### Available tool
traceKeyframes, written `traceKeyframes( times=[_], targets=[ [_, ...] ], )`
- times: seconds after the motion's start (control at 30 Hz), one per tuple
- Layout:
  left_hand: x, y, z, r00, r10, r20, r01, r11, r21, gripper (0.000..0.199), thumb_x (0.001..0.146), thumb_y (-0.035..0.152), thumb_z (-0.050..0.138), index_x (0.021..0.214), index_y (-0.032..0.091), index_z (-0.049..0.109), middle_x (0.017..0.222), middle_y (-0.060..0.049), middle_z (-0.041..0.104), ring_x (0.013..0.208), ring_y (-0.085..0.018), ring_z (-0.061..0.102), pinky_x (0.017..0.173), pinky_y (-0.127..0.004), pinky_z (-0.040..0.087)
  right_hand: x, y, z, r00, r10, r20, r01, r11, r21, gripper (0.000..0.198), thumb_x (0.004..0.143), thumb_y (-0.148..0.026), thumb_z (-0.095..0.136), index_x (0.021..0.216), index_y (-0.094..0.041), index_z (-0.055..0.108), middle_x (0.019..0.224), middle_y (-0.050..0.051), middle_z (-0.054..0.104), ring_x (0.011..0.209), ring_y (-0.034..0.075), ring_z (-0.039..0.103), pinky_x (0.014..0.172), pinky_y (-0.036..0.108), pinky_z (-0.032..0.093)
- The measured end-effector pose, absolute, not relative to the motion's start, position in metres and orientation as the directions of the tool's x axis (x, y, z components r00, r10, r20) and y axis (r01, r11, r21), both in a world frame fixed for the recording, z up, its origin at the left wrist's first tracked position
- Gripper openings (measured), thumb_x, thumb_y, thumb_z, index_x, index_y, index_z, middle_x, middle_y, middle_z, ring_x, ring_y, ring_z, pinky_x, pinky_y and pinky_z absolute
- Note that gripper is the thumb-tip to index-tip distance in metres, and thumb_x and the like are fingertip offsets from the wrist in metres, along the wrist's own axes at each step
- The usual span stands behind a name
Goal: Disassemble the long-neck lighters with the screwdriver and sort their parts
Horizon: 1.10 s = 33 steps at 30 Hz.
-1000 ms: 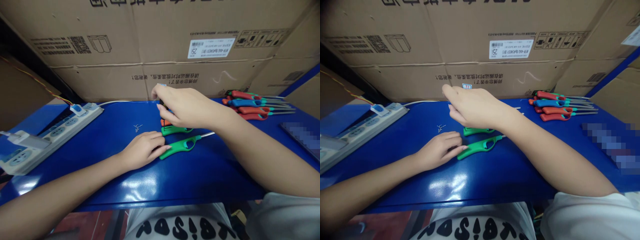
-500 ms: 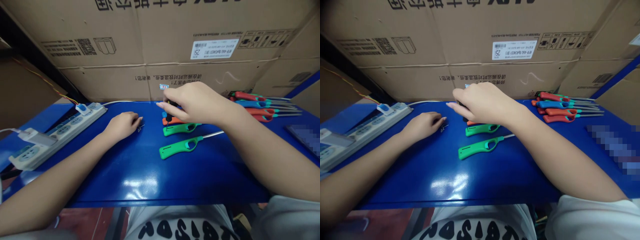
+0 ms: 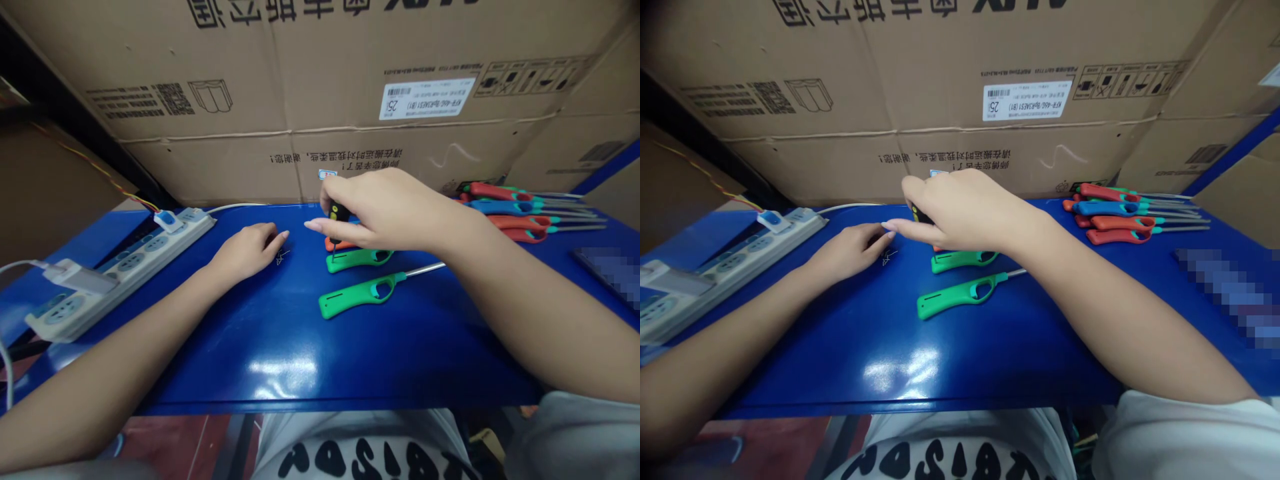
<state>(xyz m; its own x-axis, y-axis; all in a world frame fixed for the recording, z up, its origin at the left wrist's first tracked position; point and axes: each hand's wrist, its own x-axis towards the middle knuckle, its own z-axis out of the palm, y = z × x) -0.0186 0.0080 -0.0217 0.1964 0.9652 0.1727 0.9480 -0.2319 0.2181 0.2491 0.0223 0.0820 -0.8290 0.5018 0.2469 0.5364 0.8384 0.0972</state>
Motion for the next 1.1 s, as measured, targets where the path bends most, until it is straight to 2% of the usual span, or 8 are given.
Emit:
traceKeyframes(
  times=[0.13,0.23,0.33,0.43,0.6,0.83,1.0,1.1],
  targets=[
    [-0.014,0.007,-0.026,0.319,0.909,0.268,0.877,-0.390,0.280,0.039,0.095,0.057,0.052,0.089,0.019,0.056,0.086,-0.006,0.061,0.079,-0.023,0.057,0.072,-0.035,0.043,0.248,0.025,0.080,-0.809,0.523,0.268,0.576,0.797,0.182,0.044,0.104,-0.045,0.034,0.111,-0.012,0.062,0.088,0.013,0.071,0.075,0.023,0.061,0.066,0.031,0.030],
    [-0.009,0.013,-0.038,0.291,0.903,0.316,0.719,-0.425,0.550,0.037,0.096,0.054,0.050,0.100,0.018,0.058,0.097,-0.008,0.063,0.091,-0.024,0.059,0.085,-0.038,0.046,0.249,0.027,0.079,-0.807,0.524,0.273,0.579,0.793,0.190,0.042,0.103,-0.043,0.034,0.111,-0.013,0.062,0.088,0.013,0.071,0.074,0.022,0.060,0.064,0.031,0.028],
    [-0.007,0.019,-0.049,0.192,0.947,0.259,0.413,-0.317,0.854,0.040,0.097,0.056,0.049,0.104,0.018,0.059,0.105,-0.008,0.065,0.098,-0.023,0.061,0.092,-0.038,0.047,0.249,0.028,0.078,-0.808,0.521,0.275,0.575,0.798,0.179,0.042,0.103,-0.044,0.034,0.109,-0.013,0.063,0.087,0.012,0.071,0.073,0.022,0.060,0.065,0.031,0.028],
    [-0.004,0.019,-0.050,0.232,0.952,0.199,0.207,-0.248,0.946,0.043,0.094,0.059,0.055,0.103,0.018,0.062,0.106,-0.008,0.066,0.098,-0.021,0.063,0.093,-0.036,0.048,0.249,0.029,0.078,-0.806,0.524,0.275,0.577,0.799,0.169,0.042,0.103,-0.043,0.034,0.110,-0.013,0.062,0.087,0.012,0.071,0.074,0.022,0.060,0.065,0.031,0.028],
    [0.000,0.011,-0.044,0.370,0.916,0.155,0.163,-0.228,0.960,0.044,0.094,0.058,0.056,0.100,0.015,0.067,0.098,-0.008,0.069,0.086,-0.019,0.065,0.082,-0.032,0.049,0.249,0.030,0.078,-0.800,0.534,0.273,0.585,0.795,0.161,0.039,0.102,-0.041,0.035,0.109,-0.014,0.062,0.084,0.011,0.071,0.070,0.021,0.059,0.064,0.030,0.028],
    [0.004,0.008,-0.037,0.331,0.936,0.117,0.307,-0.224,0.925,0.042,0.100,0.050,0.046,0.089,0.014,0.066,0.075,-0.005,0.068,0.059,-0.014,0.057,0.060,-0.029,0.045,0.251,0.029,0.080,-0.800,0.532,0.278,0.576,0.810,0.109,0.037,0.100,-0.039,0.037,0.110,-0.014,0.062,0.084,0.010,0.071,0.070,0.021,0.059,0.063,0.030,0.029],
    [0.003,0.005,-0.036,0.265,0.955,0.132,0.404,-0.234,0.884,0.036,0.098,0.047,0.047,0.090,0.016,0.064,0.076,-0.005,0.066,0.062,-0.016,0.058,0.062,-0.030,0.048,0.255,0.031,0.081,-0.831,0.483,0.277,0.504,0.863,0.008,0.033,0.096,-0.031,0.039,0.119,-0.016,0.057,0.110,0.012,0.071,0.086,0.023,0.062,0.066,0.031,0.034],
    [0.001,0.004,-0.036,0.314,0.912,0.264,0.514,-0.396,0.760,0.029,0.093,0.044,0.055,0.099,0.017,0.062,0.093,-0.008,0.069,0.083,-0.020,0.065,0.081,-0.035,0.053,0.254,0.031,0.081,-0.820,0.503,0.273,0.530,0.847,0.033,0.038,0.100,-0.043,0.038,0.116,-0.016,0.059,0.103,0.012,0.072,0.083,0.023,0.062,0.067,0.031,0.034]
  ],
)
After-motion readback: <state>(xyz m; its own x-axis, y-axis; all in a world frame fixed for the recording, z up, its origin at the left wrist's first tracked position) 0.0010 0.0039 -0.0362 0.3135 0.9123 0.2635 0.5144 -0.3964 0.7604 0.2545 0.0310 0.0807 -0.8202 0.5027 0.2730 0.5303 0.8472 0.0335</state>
